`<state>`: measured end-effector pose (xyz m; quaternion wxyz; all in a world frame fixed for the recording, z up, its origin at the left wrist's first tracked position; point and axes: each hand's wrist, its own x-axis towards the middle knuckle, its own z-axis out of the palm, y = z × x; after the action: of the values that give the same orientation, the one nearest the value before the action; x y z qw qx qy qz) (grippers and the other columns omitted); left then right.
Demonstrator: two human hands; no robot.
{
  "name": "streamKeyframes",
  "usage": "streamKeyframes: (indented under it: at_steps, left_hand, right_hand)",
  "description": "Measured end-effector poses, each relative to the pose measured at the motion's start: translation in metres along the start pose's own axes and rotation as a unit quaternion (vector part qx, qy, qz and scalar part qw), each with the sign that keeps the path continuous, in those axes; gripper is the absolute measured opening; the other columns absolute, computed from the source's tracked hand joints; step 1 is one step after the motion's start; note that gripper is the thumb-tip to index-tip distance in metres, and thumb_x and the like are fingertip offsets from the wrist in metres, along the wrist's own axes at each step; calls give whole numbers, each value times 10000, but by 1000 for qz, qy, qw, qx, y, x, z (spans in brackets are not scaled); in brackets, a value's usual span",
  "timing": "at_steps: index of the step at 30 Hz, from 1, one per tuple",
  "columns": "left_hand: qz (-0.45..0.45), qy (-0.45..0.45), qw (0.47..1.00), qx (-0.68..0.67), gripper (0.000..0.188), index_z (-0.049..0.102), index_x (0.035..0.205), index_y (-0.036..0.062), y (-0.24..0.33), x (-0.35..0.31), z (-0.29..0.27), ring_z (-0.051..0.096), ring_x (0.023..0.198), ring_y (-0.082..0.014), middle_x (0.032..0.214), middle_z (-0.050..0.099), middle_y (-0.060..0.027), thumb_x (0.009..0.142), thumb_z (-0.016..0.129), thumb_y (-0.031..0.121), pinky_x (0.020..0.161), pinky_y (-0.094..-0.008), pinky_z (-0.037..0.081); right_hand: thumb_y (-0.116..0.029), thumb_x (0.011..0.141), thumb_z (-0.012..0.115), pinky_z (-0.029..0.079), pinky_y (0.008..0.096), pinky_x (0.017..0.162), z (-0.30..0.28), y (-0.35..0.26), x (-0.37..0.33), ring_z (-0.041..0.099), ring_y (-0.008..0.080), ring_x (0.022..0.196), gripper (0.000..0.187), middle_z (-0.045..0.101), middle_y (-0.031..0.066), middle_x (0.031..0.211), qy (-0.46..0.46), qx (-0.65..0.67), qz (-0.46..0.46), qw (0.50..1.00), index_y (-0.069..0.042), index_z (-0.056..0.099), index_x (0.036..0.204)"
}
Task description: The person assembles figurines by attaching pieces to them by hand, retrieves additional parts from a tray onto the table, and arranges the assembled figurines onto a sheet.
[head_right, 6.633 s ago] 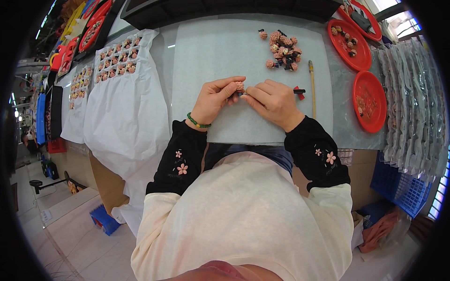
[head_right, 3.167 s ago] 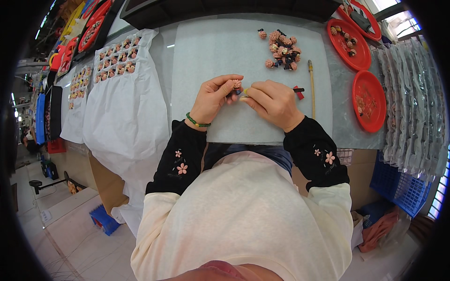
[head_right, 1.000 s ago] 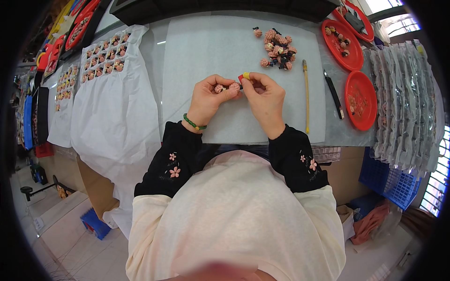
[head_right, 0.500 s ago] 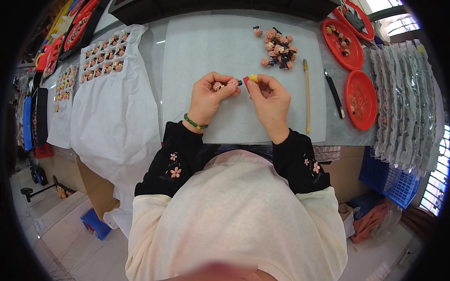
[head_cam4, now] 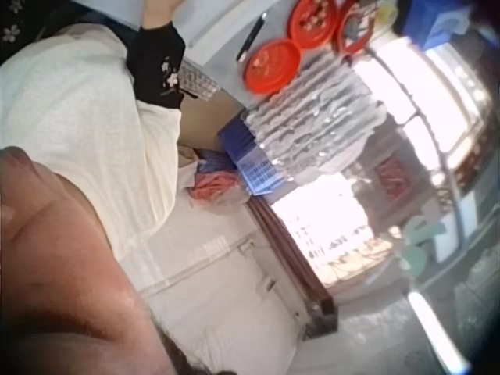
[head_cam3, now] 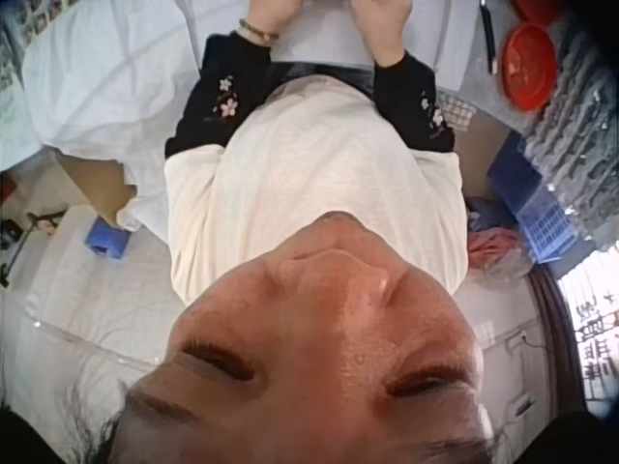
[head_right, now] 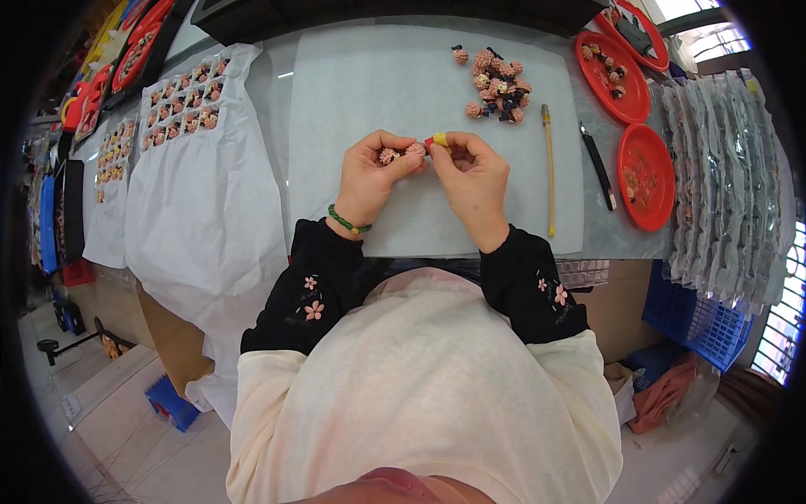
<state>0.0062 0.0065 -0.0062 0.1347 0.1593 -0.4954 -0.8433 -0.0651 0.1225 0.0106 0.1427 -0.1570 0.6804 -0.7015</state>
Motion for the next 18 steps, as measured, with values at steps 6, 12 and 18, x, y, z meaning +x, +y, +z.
streamKeyframes:
  at_steps: [6, 12, 18]
  left_hand:
    - [8, 4, 1000, 4, 137, 558, 847, -46, 2, -1, 4, 584, 717, -114, 809, 607, -88, 726, 622, -46, 678, -248, 510]
    - [-2, 8, 1000, 5, 135, 559, 844, -46, 5, -2, 5, 584, 716, -116, 807, 607, -90, 725, 622, -47, 684, -241, 508]
    - [-3, 4, 1000, 14, 143, 555, 869, -51, 4, -1, 3, 596, 734, -136, 834, 608, -99, 740, 615, -37, 698, -247, 507]
  right_hand:
    - [12, 759, 615, 448, 165, 581, -1, 3, 2, 564, 62, 683, 149, 602, 47, 797, -6, -11, -6, 1000, 48, 569, 896]
    - [26, 756, 611, 450, 165, 611, 1, -1, 1, 562, 66, 697, 155, 601, 49, 806, -6, -19, -5, 1000, 52, 567, 902]
    - [25, 759, 611, 454, 169, 621, 0, 0, 1, 565, 67, 717, 152, 604, 51, 823, -7, -46, -1, 999, 51, 568, 902]
